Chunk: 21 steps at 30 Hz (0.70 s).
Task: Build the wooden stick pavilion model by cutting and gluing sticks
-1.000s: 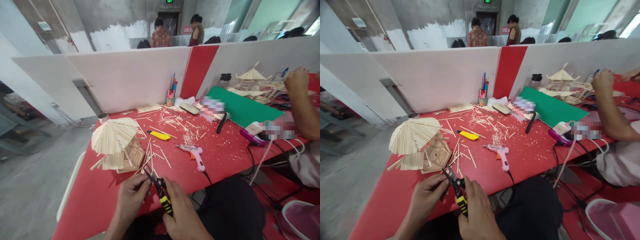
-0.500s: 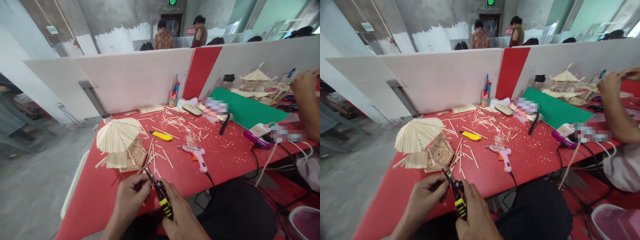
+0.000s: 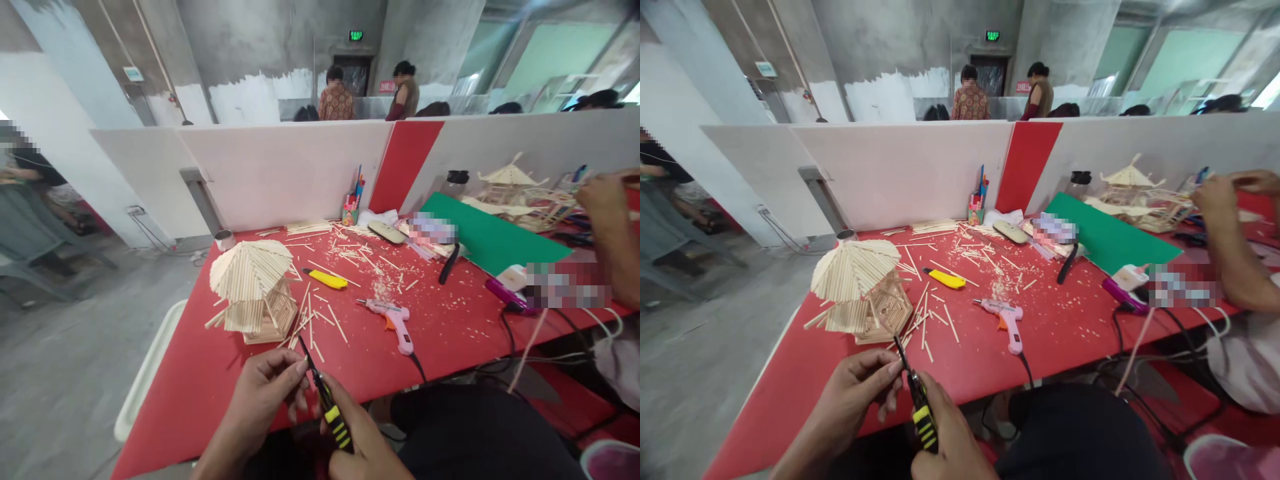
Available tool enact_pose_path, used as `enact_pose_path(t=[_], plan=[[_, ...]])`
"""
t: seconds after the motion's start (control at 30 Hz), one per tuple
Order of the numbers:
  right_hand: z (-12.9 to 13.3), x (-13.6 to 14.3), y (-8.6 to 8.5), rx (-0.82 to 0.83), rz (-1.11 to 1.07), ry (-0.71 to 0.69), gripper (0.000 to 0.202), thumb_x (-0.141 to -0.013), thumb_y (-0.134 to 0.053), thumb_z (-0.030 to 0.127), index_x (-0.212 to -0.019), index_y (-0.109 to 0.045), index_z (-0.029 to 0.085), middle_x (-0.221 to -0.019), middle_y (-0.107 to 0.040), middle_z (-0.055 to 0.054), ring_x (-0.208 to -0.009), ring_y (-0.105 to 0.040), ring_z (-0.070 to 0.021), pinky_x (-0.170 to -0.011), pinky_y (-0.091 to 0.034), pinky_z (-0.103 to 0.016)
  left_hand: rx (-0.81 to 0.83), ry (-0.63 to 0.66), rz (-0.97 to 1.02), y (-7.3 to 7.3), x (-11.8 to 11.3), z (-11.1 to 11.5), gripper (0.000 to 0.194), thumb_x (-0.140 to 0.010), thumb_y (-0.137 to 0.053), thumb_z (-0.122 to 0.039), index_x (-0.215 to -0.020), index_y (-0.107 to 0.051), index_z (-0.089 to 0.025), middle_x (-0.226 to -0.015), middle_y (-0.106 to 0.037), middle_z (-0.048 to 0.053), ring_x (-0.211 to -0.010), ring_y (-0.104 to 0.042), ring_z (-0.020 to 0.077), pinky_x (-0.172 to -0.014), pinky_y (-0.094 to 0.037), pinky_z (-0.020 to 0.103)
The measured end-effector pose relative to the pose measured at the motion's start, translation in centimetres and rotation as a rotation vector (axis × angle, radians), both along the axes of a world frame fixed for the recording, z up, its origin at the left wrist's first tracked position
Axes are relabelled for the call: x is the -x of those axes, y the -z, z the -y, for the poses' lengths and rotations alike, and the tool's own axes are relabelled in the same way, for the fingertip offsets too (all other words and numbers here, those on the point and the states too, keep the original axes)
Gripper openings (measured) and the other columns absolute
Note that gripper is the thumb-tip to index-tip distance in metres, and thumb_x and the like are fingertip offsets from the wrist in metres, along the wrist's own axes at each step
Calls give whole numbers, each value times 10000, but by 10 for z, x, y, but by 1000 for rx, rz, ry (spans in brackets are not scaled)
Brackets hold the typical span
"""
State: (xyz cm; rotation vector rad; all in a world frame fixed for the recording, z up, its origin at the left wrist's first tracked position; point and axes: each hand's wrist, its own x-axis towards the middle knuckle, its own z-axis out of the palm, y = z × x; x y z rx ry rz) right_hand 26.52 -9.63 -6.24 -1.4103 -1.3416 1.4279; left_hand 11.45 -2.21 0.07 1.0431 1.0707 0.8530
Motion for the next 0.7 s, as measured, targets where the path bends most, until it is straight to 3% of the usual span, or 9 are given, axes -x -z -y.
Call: enact_pose_path(t=[0.13, 0.33, 0.53, 0.7], plan=[[0, 3, 4, -34, -49, 30, 847, -548, -464, 88, -1383, -438, 230, -1301, -561, -38, -1208, -505, -243, -983, -415, -350, 71, 19, 33, -2, 3, 0, 367, -636, -792, -452, -600, -633, -124, -472, -594, -10, -335, -514, 76, -336, -422, 172], [-2, 10, 13, -230, 22, 109, 710, -630, -531, 140, -1333, -498, 224, -1236, -605, -56, -1124, -568, -246, -926, -465, -346, 140, 29, 98, -8, 2, -2, 391, -609, -807, -456, -545, -616, -122, -426, -582, -9, -293, -488, 60, -317, -401, 156], [-8, 21, 21, -470, 80, 163, 455, -755, -589, 338, -1198, -583, 230, -892, -688, -40, -857, -656, -228, -714, -535, -268, 194, -32, 161, -12, -3, 1, 397, -564, -834, -453, -538, -627, -115, -440, -601, 0, -287, -490, 60, -306, -400, 155], [-13, 30, 20, -521, 100, 202, 411, -798, -550, 408, -1161, -593, 221, -816, -676, -37, -772, -660, -207, -670, -534, -241, 215, -49, 230, -11, -3, -1, 372, -580, -837, -426, -530, -645, -112, -405, -598, 12, -287, -496, 62, -306, -391, 141]])
